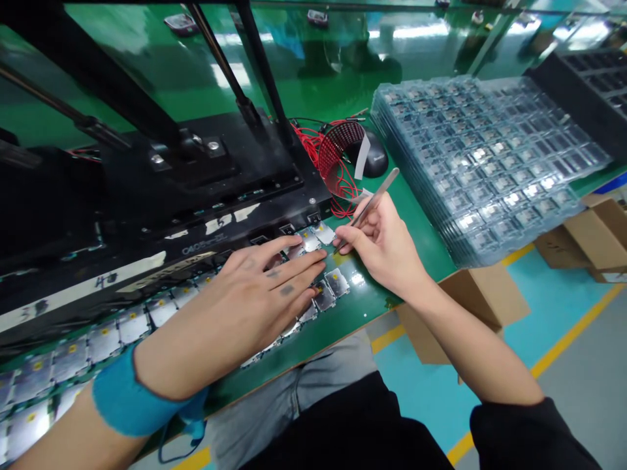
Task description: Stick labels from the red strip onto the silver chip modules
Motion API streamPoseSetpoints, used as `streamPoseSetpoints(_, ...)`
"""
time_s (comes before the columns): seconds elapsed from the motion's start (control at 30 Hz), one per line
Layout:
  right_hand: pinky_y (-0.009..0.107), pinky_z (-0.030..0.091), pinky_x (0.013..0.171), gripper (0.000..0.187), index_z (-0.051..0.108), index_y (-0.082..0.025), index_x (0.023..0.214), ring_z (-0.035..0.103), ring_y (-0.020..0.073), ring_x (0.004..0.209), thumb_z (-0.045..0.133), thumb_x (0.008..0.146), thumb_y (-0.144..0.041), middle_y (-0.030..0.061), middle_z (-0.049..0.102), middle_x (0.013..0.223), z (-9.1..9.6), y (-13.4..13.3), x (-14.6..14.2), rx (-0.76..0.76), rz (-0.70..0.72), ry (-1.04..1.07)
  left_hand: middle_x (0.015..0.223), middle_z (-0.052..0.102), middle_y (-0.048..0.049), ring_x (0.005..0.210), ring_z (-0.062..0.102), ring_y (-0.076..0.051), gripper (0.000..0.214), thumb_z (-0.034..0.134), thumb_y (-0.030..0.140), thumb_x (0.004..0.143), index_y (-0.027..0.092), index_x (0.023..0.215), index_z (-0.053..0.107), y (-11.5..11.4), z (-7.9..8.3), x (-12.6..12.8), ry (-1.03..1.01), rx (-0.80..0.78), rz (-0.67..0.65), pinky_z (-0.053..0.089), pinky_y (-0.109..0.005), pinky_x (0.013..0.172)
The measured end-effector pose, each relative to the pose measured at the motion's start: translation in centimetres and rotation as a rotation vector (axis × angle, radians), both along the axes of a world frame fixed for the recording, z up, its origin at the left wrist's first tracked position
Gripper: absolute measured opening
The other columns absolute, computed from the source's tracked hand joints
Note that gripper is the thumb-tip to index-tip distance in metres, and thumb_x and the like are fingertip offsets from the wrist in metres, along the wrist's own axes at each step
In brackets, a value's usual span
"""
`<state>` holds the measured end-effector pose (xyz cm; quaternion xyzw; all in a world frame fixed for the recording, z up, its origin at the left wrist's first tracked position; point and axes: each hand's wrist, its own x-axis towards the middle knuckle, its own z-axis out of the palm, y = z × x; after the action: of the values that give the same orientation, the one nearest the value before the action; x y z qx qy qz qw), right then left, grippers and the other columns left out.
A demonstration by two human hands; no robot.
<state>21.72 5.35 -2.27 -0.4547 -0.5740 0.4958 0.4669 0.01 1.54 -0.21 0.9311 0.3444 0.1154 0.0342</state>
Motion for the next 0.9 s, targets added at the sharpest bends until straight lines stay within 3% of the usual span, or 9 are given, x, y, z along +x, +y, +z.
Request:
streamPoseSetpoints(0.8, 0.025, 0.064, 0.053, 0.042, 0.043, -0.027, 0.087, 0.073, 0.015, 0.06, 0.082, 0.078, -0.041, -0.0085, 0.066, 0.067, 0.67, 0.4, -0.15, -0.047, -0.062, 0.069, 0.142, 0.062, -0.0075, 0.134, 0.048, -0.036, 0.041, 0.035, 0.03, 0.107, 0.014, 0.131, 0.064, -0.03, -0.2, 0.46, 0.043, -0.05, 0.021, 0.041, -0.048, 0.098)
streamPoseSetpoints(0.9, 0.026, 0.063, 0.052, 0.044, 0.043, -0.027, 0.089, 0.074, 0.016, 0.061, 0.082, 0.077, -0.043, -0.008, 0.067, 0.068, 0.91, 0.22, 0.03, -0.045, -0.08, 0.05, 0.14, 0.063, -0.0083, 0.134, 0.048, -0.035, 0.039, 0.038, 0.029, 0.106, 0.015, 0.13, 0.065, 0.29, 0.33, 0.13, 0.002, -0.069, 0.001, 0.041, -0.048, 0.098)
